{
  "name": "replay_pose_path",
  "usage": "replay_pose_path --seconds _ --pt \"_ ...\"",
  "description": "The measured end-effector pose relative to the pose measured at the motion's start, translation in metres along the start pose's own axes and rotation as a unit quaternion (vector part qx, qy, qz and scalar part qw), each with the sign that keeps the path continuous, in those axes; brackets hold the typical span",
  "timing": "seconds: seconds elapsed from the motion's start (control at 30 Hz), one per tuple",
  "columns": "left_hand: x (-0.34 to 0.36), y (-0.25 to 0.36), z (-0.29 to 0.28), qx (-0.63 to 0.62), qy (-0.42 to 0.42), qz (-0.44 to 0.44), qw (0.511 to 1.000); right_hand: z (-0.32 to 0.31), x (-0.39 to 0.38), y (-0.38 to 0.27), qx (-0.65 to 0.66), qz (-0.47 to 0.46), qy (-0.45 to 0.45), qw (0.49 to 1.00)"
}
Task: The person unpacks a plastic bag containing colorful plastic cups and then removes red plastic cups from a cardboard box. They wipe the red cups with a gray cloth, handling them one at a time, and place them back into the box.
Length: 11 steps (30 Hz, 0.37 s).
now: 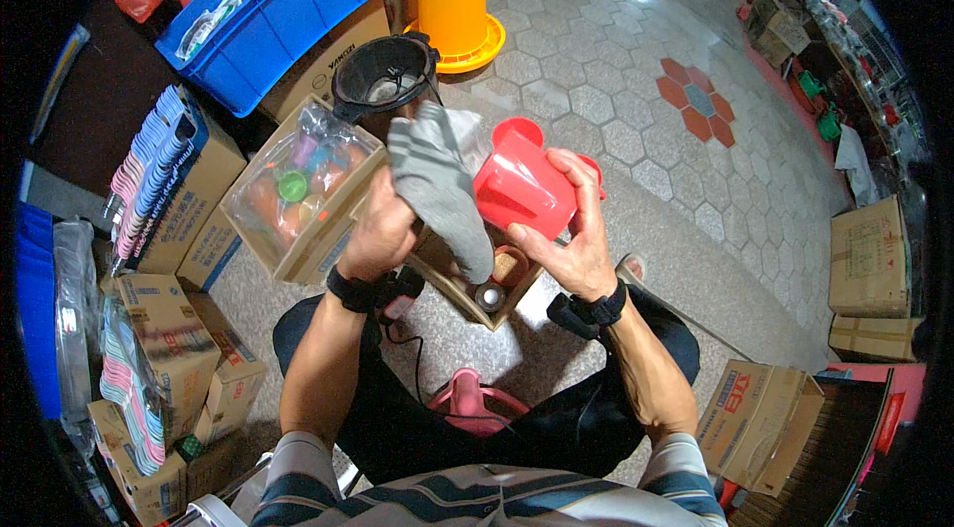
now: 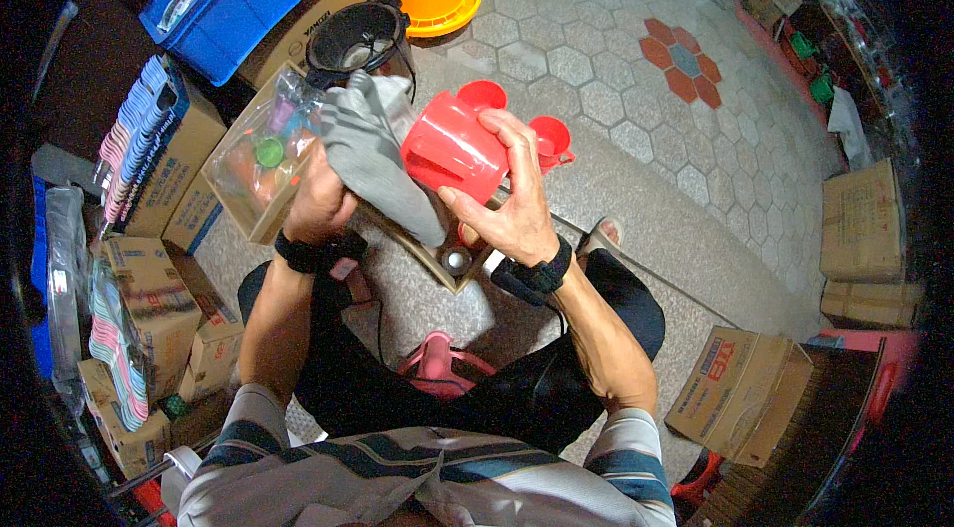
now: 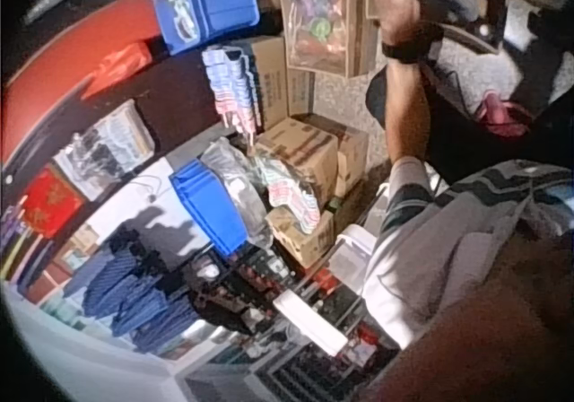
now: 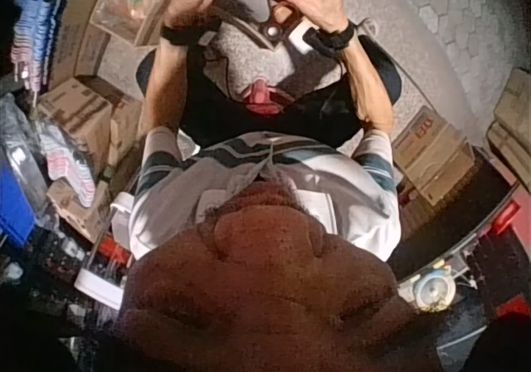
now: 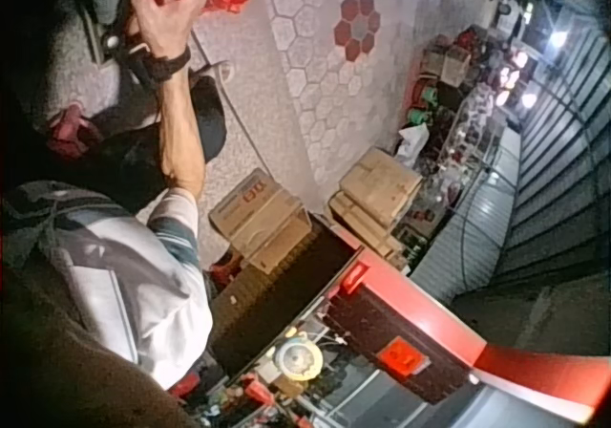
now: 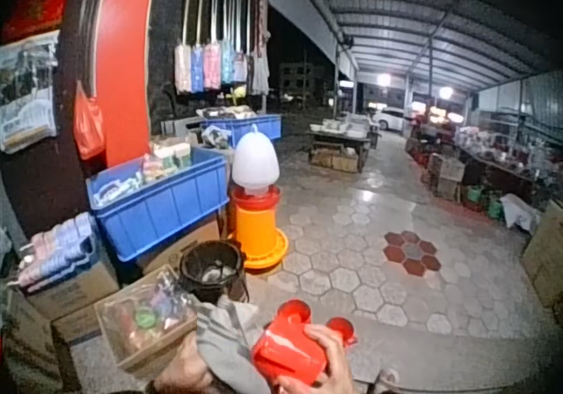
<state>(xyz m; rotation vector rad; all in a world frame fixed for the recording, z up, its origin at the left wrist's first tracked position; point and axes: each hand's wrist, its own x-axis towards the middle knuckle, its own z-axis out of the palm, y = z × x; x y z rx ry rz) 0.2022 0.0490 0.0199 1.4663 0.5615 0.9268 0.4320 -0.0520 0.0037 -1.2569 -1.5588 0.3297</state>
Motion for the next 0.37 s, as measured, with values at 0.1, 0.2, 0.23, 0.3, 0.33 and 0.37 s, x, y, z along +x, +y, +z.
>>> replay_pose_path --seconds 0.1,0.2,0.23,0.3,0.33,0.37 --pt "0.007 0.001 -0.005 0.018 -0.008 0.064 0.998 -0.004 0.0 -0.006 -0.058 -0.042 -0.013 0.997" --pt "0.004 0.003 0.005 -0.023 -0.059 -0.021 0.998 -0.002 -0.001 -0.008 -0.106 -0.065 -0.048 0.991" --pt "0.006 0.004 0.006 0.021 -0.057 -0.037 0.997 -0.003 0.0 -0.007 -0.116 -0.066 -0.059 0.989" --pt "0.003 0.007 0.007 0.009 -0.058 -0.071 0.996 -0.005 -0.001 -0.007 -0.124 -0.059 -0.084 0.987" --pt "0.002 0.007 0.007 0.004 -0.059 -0.087 0.995 -0.004 -0.002 -0.007 -0.097 -0.051 -0.075 0.991" --pt "0.002 0.008 0.007 0.022 -0.048 -0.096 0.994 -0.001 -0.004 -0.008 -0.07 -0.045 -0.064 0.994"
